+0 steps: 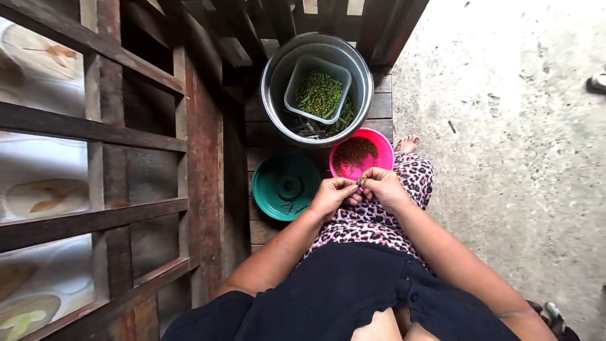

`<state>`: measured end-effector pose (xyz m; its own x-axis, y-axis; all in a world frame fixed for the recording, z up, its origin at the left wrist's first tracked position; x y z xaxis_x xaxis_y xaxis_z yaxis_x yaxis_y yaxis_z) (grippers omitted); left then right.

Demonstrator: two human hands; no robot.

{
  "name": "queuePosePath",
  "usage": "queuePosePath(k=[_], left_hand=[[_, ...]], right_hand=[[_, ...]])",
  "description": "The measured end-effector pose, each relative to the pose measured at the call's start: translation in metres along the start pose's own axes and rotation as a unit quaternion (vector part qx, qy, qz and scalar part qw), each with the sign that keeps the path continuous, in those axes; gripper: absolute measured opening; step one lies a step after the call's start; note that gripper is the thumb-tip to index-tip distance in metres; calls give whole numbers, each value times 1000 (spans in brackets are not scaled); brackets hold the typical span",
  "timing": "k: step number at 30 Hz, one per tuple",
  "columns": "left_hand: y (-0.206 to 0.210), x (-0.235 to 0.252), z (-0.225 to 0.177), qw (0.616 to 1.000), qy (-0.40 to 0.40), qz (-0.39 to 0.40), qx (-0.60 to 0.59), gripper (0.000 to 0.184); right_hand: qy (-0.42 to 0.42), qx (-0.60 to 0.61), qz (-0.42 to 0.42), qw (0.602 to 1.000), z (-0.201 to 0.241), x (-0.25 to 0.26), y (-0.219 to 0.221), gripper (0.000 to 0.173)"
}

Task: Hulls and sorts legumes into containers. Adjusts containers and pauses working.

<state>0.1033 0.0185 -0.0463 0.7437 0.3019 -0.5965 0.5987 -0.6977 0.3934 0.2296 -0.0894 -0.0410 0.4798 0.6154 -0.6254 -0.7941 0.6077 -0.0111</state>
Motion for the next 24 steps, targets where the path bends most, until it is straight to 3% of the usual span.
queuePosePath(k=[6, 13, 20, 24], left_hand=[[-3, 4, -1, 999, -39, 0, -25, 6], [-4, 6, -1, 1000, -10, -8, -2, 3], [-5, 8, -3, 999, -6, 14, 28, 5], [-6, 8, -5, 1000, -17, 7, 19, 6]], right_hand=[[2, 9, 16, 1000, -2, 0, -3, 10], [16, 52, 54, 997, 0, 2, -4, 6], [-78, -87, 34, 993, -1, 8, -2, 1], [-107, -150, 24, 983, 3, 6, -1, 8]])
Point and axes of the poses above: each hand's wrist, its own x-axis towards the middle knuckle, its own y-axis out of the palm, z = x × y, the point moved 1 cm from there along x, towards the middle knuckle, and after that the axes turned 3 degrees about y, right-handed, at the moved point
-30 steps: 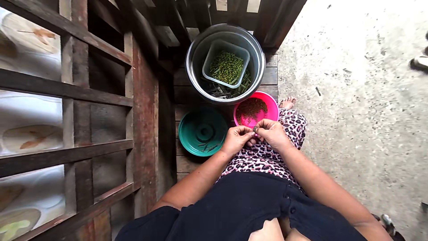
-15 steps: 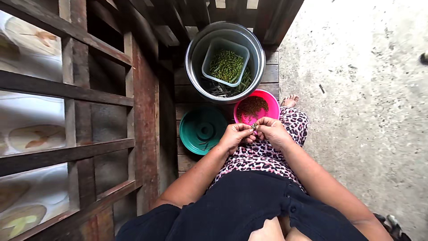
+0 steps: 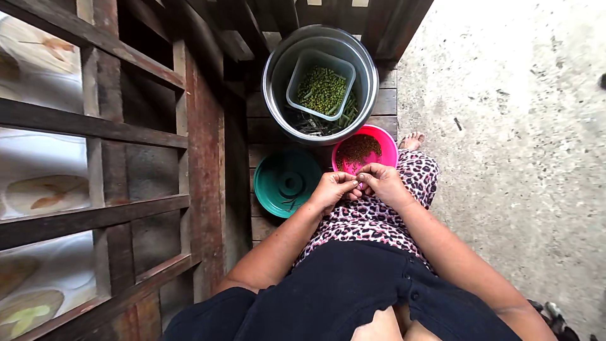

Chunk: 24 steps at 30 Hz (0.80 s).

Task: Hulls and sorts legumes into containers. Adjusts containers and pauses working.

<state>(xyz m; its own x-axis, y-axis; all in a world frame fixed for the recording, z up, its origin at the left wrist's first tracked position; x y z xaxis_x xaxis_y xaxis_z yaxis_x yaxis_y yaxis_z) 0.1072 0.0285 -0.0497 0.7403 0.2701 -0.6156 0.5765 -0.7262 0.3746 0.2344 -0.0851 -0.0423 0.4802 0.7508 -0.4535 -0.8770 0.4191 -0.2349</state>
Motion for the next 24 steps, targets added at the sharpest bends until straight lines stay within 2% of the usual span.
queuePosePath(k=[6, 17, 21, 24], left_hand=[[-2, 1, -2, 1000, 5, -2, 22, 8], [3, 5, -3, 999, 11, -4, 47, 2], [4, 7, -2, 999, 12, -10, 52, 3], [3, 7, -3, 998, 12, -19, 59, 3]], right_hand=[[11, -3, -4, 1000, 3, 1, 0, 15], [-13, 4, -44, 999, -1, 1, 1, 10], [29, 17, -52, 998, 3, 0, -2, 19], [14, 18, -44, 999, 3, -1, -7, 19]])
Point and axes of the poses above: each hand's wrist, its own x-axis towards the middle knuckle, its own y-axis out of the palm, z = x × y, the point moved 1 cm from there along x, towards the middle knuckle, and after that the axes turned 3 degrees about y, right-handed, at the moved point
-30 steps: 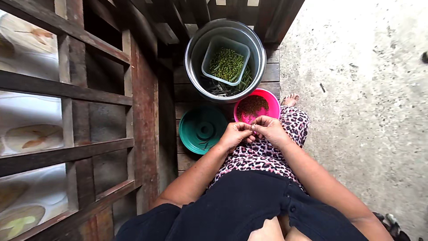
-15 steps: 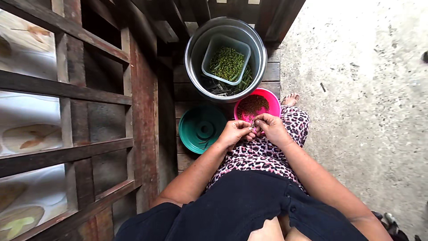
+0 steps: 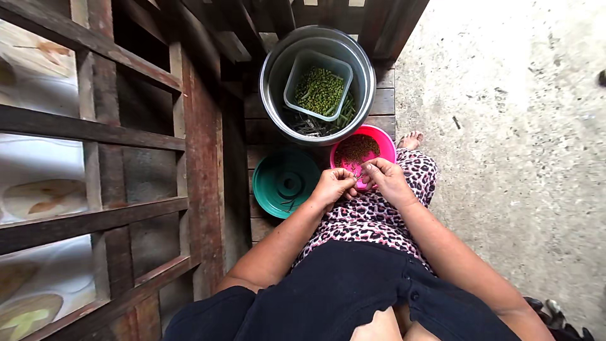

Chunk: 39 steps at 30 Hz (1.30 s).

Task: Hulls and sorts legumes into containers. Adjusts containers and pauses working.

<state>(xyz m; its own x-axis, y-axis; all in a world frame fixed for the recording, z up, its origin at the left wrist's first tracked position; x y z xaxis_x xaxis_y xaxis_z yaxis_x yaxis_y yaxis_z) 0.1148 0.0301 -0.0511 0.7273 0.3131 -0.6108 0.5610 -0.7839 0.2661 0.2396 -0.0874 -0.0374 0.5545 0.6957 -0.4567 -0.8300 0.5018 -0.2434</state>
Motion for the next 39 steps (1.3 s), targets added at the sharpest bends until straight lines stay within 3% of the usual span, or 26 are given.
queuePosePath(k=[4, 7, 12, 16, 19, 23, 25, 31, 37, 39], left_hand=[[-1, 0, -3, 1000, 4, 1, 5, 3], [-2, -1, -5, 1000, 4, 17, 11, 4], [-6, -2, -2, 1000, 6, 9, 12, 3], [0, 1, -1, 999, 32, 6, 35, 3], [-9, -3, -10, 983, 133, -9, 127, 6], [-40, 0, -41, 899, 315, -106, 284, 16], [-55, 2, -58, 871, 345, -147, 318, 17], [-74, 8, -80, 833, 325, -187, 406, 25], [-96, -16, -68, 831, 342, -207, 388, 25], [-110, -28, -53, 846, 316, -204, 379, 25]], right_hand=[[-9, 25, 47, 999, 1, -2, 3, 20], [-28, 29, 40, 998, -2, -2, 5, 8], [-111, -96, -4, 989, -8, 0, 8, 19], [-107, -147, -33, 983, -7, -2, 2, 25], [-155, -177, -46, 971, -8, -2, 3, 25], [-212, -201, -44, 955, -19, 1, 4, 22], [-218, -212, -36, 952, -23, 2, 6, 22], [-247, -225, -26, 942, -26, 3, 6, 22], [-266, -225, -21, 937, -29, 0, 0, 23], [-261, -227, -12, 938, -28, 1, 0, 21]])
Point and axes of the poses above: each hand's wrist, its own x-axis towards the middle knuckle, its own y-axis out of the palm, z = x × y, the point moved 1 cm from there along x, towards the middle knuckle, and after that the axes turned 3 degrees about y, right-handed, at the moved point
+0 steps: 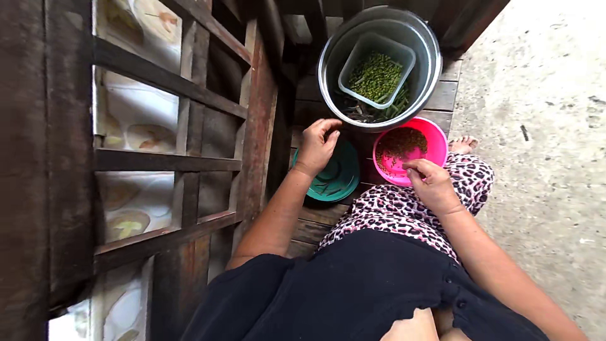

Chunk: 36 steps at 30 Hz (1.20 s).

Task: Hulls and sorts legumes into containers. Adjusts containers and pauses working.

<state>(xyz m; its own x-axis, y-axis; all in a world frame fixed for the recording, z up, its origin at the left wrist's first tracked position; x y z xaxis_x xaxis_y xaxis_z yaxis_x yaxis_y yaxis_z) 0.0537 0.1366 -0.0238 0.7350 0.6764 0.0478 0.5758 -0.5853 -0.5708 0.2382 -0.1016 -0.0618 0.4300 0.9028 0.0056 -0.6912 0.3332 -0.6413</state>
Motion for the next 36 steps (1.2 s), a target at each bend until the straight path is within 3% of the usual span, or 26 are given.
queuePosePath(k=[5, 10, 16, 21, 26, 28, 31, 36], left_hand=[[-3, -49, 36, 988, -112, 89, 50, 21], [14, -89, 49, 940, -231, 225, 115, 16], [49, -100, 51, 901, -253, 300, 183, 20], [57, -96, 50, 891, -212, 329, 228, 22], [42, -93, 35, 961, -188, 200, -19, 12], [40, -89, 13, 953, -195, 183, -140, 10], [46, -82, -14, 908, -238, 192, -287, 21], [62, -76, -31, 898, -241, 205, -306, 5]], right_hand=[[15, -7, 30, 999, -2, 2, 1, 21], [27, 0, 36, 999, -1, 1, 0, 20], [28, -2, 32, 999, 2, -1, -1, 20], [4, -7, 17, 1000, 2, -4, -2, 19], [-29, 0, -16, 999, 15, -4, -5, 19], [-42, 16, -21, 999, 22, -4, -4, 19], [-67, 34, -15, 997, 33, -5, -3, 18], [-180, 11, -17, 983, 47, -7, -3, 17]])
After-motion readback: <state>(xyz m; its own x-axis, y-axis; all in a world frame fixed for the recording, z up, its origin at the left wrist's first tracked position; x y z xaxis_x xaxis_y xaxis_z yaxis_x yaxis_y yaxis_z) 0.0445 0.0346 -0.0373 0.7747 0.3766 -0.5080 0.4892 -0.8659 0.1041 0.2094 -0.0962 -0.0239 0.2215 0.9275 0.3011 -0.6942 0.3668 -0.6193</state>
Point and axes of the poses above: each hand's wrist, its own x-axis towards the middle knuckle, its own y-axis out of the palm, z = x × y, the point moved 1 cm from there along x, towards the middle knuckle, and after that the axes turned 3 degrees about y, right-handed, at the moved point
